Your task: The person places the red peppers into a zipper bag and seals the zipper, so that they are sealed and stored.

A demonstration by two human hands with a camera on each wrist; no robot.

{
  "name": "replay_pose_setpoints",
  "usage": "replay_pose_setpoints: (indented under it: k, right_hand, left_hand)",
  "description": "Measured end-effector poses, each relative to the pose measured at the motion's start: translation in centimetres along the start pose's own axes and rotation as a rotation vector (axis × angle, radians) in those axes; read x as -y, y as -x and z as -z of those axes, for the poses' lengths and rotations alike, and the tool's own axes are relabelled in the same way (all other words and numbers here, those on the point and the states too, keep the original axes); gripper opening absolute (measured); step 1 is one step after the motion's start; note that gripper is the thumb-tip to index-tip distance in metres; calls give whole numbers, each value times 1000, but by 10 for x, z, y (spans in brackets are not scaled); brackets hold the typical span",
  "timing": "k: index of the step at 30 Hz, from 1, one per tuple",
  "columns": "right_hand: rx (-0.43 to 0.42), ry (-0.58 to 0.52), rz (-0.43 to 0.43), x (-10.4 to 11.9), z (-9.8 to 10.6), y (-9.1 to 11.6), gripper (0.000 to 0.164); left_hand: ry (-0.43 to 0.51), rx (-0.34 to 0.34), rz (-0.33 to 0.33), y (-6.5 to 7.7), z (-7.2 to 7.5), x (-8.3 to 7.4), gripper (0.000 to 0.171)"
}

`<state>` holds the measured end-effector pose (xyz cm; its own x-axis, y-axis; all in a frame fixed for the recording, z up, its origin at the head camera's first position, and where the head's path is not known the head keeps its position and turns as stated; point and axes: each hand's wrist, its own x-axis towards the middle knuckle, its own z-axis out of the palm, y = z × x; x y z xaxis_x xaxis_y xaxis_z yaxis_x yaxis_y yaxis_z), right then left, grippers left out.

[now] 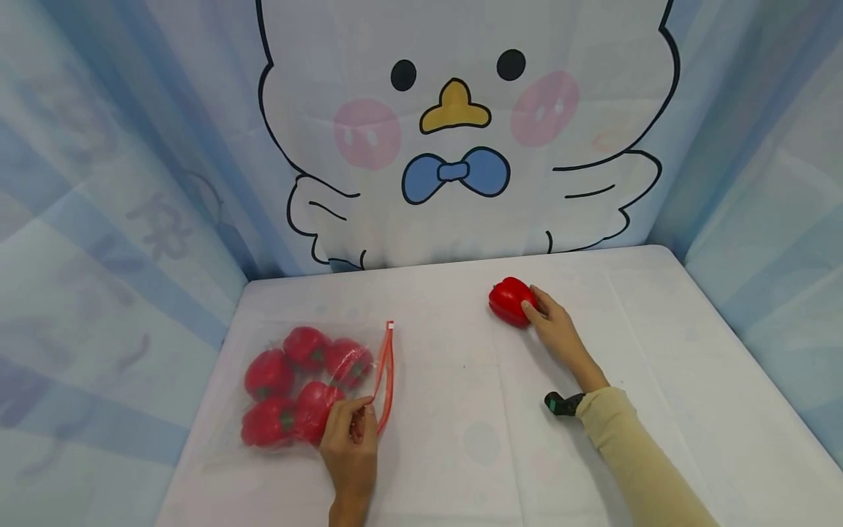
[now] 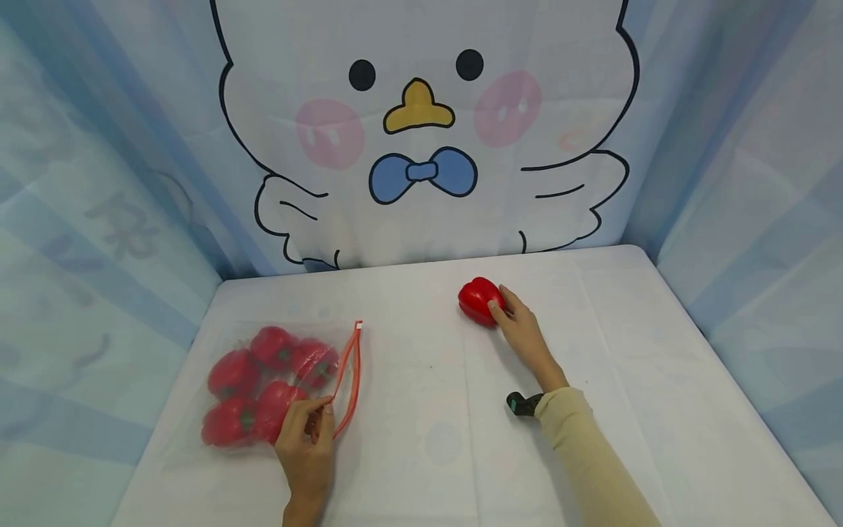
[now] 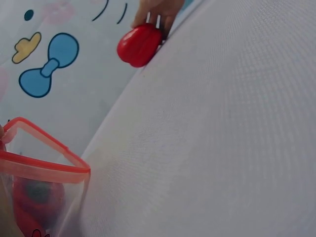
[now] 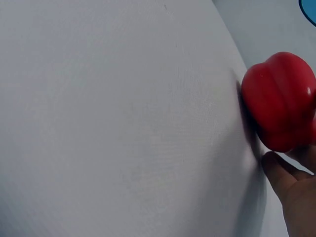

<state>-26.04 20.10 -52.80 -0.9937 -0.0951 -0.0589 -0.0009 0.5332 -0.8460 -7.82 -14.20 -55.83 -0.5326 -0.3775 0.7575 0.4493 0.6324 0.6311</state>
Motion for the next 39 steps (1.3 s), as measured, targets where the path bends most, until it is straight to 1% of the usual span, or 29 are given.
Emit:
replay_pose_setpoints:
  k: [8,15,20,24,29,35,39]
  right_hand:
    - [-3,-17,12,1,-8,1,73]
    - [6,-33,25,6,-12,2,73]
    - [-15,-66,41,6,-18,2,70]
    - [-28,-129,45,4,-22,1,67]
    - [-18,-226,-18,3,-26,5,67]
    - [48,-440,-122,9,-32,11,72]
    - [87,-588,-158,13,-37,17,71]
  left_hand:
    - [3,2,5,0,0,0,27]
    - [-10,12,26,2,1,1,29]
    - [-13,11,29,2,0,1,28]
    - [-20,8,27,2,0,0,28]
    - [-22,7,22,0,0,-2,27]
    - [-6,0,15,-2,0,-3,27]
    - [-3,2,17,0,0,0,28]
